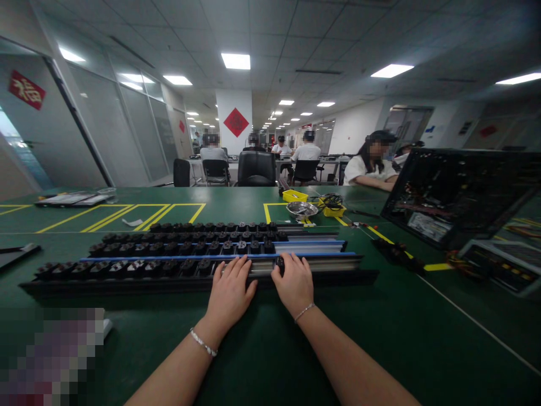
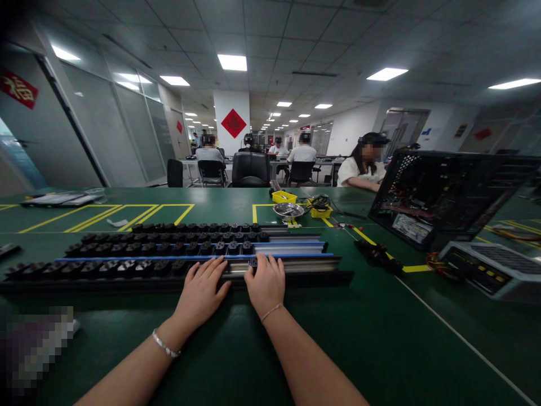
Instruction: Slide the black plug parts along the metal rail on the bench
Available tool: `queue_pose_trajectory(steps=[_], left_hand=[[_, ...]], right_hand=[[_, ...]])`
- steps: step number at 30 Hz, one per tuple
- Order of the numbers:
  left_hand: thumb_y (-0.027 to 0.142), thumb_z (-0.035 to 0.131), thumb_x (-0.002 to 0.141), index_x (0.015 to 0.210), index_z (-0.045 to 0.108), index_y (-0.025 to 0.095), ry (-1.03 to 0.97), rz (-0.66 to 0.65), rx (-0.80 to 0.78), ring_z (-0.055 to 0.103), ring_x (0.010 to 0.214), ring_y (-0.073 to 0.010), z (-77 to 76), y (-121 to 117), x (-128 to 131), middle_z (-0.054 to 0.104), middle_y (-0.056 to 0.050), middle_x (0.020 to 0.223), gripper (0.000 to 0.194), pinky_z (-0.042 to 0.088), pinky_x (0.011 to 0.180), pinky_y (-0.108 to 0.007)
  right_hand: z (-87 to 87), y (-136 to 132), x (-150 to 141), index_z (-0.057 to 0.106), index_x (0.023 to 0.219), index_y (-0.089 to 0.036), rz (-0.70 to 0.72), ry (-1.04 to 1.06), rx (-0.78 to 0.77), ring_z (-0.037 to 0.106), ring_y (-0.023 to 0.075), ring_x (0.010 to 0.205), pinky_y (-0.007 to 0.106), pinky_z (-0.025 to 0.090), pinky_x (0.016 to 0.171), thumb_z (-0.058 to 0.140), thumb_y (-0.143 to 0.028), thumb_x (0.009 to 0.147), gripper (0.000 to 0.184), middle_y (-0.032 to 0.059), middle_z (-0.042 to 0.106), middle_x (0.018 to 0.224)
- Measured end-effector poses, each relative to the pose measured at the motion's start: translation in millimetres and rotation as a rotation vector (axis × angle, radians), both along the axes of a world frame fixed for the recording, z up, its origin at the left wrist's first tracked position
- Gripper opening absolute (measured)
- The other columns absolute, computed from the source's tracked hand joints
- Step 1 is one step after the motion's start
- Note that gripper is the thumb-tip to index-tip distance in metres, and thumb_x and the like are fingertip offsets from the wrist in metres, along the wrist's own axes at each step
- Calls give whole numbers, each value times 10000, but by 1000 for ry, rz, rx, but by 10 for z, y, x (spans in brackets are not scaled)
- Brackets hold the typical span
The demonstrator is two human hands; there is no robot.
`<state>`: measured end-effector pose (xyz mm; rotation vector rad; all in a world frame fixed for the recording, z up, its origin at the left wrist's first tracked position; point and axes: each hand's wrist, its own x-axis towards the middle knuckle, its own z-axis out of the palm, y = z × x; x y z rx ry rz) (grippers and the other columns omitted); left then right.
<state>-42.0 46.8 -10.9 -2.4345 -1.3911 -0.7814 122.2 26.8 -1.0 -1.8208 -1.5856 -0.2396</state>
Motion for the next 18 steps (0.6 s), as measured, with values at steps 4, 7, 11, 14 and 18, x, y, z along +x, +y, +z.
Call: queue_pose_trajectory(steps=[4,7,11,14,18], left_hand=[[378,423,862,1247,520,222,3,1,-5,447,1249,-252,4,-2,1,529,-56,1334,426,271,1065,-500],[379,415,866,1249,517,219,8,2,-9,447,1249,-247,5,-3,-1,527,-56,1336,427,268,1067,-497],[376,418,866,1249,519,224,5,-2,2,450,1246,-249,7,-5,-4,529,-61,1334,424,273,1066,-497],[377,412,870,1251,516,224,7,-8,0,448,1248,-249,4,-4,-7,525,-62,1338,424,271,1067,-502],[376,420,866,1252,518,228,1,-12,6,455,1243,-254,-7,6,-8,530,-67,1332,424,279,1061,-510]], right_hand=[[-20,10,12,598,1058,-150,-4,4,-5,518,238,1123,405,253,1037,468,-234,811,291,106,657,1074],[-31,14,22,596,1070,-144,-3,2,1,518,235,1130,403,254,1038,466,-234,812,302,110,657,1080],[-29,11,34,595,1079,-145,7,8,12,529,220,1117,396,259,1037,465,-238,814,309,110,658,1082],[-22,6,41,598,1073,-148,17,19,5,537,216,1104,390,254,1040,462,-241,815,306,104,660,1076],[-13,2,43,602,1064,-153,15,25,4,531,224,1114,405,232,1051,454,-242,816,302,101,663,1072]])
